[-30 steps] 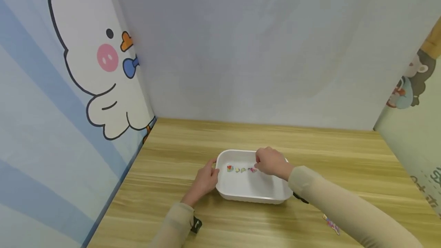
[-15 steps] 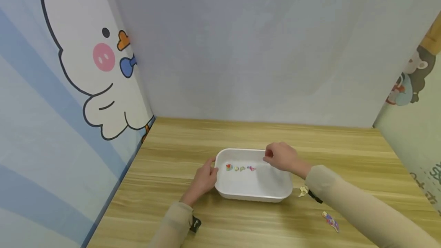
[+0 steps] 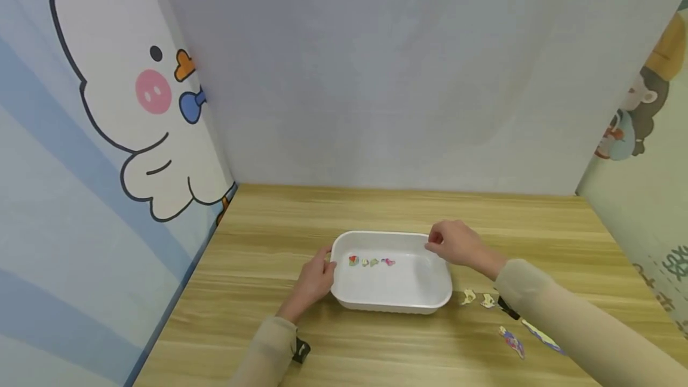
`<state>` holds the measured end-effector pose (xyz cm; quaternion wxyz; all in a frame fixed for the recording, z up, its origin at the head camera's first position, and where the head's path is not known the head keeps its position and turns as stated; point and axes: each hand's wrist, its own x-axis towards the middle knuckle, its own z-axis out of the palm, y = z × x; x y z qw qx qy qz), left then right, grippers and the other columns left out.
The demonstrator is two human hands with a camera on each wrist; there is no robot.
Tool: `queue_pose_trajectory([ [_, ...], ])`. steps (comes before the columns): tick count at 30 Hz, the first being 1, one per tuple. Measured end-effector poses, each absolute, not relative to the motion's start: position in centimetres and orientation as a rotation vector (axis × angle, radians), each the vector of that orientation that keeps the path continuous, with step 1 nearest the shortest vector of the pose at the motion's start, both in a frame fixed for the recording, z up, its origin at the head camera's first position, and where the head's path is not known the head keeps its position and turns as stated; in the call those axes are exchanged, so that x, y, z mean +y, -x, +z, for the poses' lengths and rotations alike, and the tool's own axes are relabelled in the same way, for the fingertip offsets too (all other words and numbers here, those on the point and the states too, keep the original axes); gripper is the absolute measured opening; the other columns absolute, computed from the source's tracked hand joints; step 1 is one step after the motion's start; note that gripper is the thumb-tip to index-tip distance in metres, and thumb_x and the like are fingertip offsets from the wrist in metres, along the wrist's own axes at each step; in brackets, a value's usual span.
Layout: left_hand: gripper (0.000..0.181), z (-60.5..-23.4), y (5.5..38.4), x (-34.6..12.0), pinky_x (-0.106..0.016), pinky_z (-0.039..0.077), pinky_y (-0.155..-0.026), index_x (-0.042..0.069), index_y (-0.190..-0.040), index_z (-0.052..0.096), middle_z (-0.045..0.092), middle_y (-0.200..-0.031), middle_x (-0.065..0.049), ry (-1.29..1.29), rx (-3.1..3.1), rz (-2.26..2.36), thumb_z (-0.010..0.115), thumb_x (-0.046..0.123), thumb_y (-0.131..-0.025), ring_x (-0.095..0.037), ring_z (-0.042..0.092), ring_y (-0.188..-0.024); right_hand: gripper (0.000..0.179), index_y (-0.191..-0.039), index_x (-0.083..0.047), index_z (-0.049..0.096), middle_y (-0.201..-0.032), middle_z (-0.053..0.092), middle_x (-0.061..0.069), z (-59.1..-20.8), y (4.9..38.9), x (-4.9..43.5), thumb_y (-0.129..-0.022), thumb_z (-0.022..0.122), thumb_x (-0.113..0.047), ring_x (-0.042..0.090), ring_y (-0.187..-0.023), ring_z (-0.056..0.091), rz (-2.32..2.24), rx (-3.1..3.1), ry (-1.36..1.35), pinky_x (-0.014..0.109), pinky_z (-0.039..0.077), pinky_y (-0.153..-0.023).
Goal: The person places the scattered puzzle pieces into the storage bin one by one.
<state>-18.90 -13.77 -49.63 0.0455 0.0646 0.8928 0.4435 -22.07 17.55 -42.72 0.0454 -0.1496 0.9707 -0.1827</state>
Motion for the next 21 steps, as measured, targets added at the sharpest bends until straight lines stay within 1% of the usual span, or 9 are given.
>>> queue_pose_trajectory([
  [3, 0.04, -49.5, 18.9, -13.7, -0.026, 0.044, -0.055, -0.001, -0.134, 0.044, 0.061, -0.079, -0.012, -0.189, 2.731, 1.352, 0.047, 0.012, -0.095, -0.014, 0.051, -0.061, 0.014, -0.082, -0.008, 0.067, -0.075, 0.064, 0.0, -42.8, 21.9, 18.2, -0.085, 0.067, -0.022, 0.012, -0.066, 0.056, -0.576, 2.949, 0.471, 0.029, 0.047, -0.06],
  [8, 0.04, -49.4, 18.8, -13.6, -0.026, 0.042, -0.053, -0.001, -0.134, 0.043, 0.059, -0.075, -0.01, -0.194, 2.725, 1.352, 0.047, 0.011, -0.096, -0.014, 0.05, -0.058, 0.018, -0.089, -0.004, 0.067, -0.081, 0.065, 0.003, -43.1, 21.4, 19.3, -0.087, 0.064, -0.022, 0.015, -0.072, 0.058, -0.592, 2.978, 0.426, 0.032, 0.048, -0.064],
  [12, 0.04, -49.5, 18.9, -13.6, -0.026, 0.043, -0.054, 0.0, -0.134, 0.043, 0.06, -0.077, -0.01, -0.196, 2.722, 1.357, 0.047, 0.011, -0.096, -0.014, 0.051, -0.06, 0.02, -0.096, -0.003, 0.066, -0.086, 0.066, 0.007, -43.5, 20.9, 20.5, -0.09, 0.059, -0.021, 0.019, -0.075, 0.061, -0.622, 2.99, 0.364, 0.035, 0.049, -0.064],
  [16, 0.039, -49.6, 18.9, -13.6, -0.026, 0.044, -0.054, 0.001, -0.133, 0.044, 0.06, -0.078, -0.01, -0.192, 2.727, 1.357, 0.047, 0.011, -0.095, -0.014, 0.052, -0.061, 0.019, -0.094, -0.001, 0.067, -0.085, 0.067, 0.008, -44.3, 20.4, 22.0, -0.09, 0.058, -0.018, 0.021, -0.075, 0.061, -0.615, 2.993, 0.379, 0.036, 0.05, -0.065],
  [21, 0.039, -49.6, 18.9, -13.7, -0.026, 0.043, -0.054, 0.001, -0.133, 0.044, 0.056, -0.075, -0.007, -0.187, 2.722, 1.361, 0.047, 0.012, -0.095, -0.014, 0.051, -0.06, 0.019, -0.091, 0.0, 0.067, -0.08, 0.066, 0.006, -45.6, 19.3, 23.7, -0.086, 0.063, -0.018, 0.017, -0.072, 0.06, -0.585, 2.951, 0.388, 0.035, 0.05, -0.065],
])
